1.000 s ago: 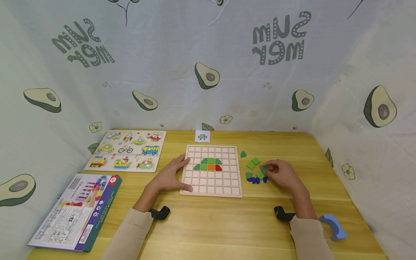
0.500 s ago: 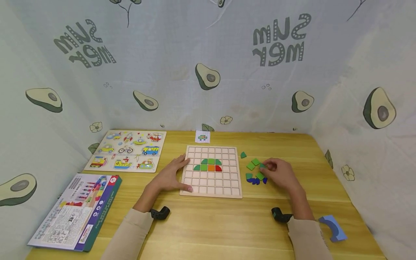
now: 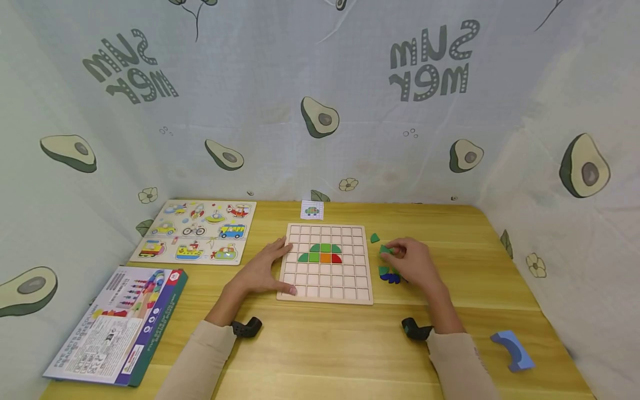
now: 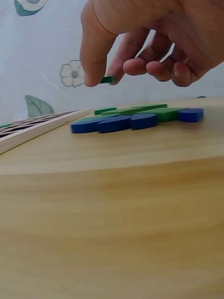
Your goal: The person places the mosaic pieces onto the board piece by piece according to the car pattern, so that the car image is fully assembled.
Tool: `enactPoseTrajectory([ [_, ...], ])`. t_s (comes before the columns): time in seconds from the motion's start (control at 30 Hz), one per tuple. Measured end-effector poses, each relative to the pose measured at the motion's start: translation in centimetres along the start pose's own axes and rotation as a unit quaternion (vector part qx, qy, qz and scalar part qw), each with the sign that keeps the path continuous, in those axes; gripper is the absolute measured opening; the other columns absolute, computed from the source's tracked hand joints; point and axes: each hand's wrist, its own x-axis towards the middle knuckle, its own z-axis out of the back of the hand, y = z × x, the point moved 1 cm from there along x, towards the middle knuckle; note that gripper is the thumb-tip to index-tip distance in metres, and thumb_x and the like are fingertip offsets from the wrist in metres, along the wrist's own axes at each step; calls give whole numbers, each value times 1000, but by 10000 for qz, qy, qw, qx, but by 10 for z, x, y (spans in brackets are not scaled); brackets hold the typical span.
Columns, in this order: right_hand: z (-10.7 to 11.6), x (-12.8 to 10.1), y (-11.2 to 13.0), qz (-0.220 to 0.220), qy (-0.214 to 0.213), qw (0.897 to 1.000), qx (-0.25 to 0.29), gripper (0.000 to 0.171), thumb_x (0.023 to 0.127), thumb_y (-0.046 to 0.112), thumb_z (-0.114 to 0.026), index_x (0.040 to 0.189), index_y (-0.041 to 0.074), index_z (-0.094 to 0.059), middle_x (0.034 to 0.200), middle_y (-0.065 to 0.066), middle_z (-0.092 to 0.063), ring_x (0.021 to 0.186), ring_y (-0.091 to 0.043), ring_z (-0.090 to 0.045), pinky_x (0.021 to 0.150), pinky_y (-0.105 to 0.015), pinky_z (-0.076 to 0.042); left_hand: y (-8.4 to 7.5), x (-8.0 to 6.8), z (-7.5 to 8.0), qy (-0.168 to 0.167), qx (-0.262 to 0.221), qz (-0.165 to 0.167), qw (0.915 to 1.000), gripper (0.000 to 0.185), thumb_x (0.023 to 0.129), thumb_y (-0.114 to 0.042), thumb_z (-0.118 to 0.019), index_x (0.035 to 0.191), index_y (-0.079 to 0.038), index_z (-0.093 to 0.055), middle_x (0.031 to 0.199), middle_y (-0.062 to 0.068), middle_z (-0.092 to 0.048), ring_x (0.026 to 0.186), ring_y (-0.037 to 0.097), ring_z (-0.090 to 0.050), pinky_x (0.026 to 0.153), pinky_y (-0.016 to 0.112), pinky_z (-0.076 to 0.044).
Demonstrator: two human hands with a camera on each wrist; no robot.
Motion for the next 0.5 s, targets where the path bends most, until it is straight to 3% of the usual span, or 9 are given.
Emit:
enactPoseTrajectory([
  [0.5,-29,10,22,177,270,9992,222,28,93,22,-78,114,4,-76,92,-9,-63,75,-20,-48,69,-32,-41,0,0,0,-11,-3,-24,10000,120,67,-63,-90,163,-19,-34,174,4,-14,161,33,-14,129,54,-19],
])
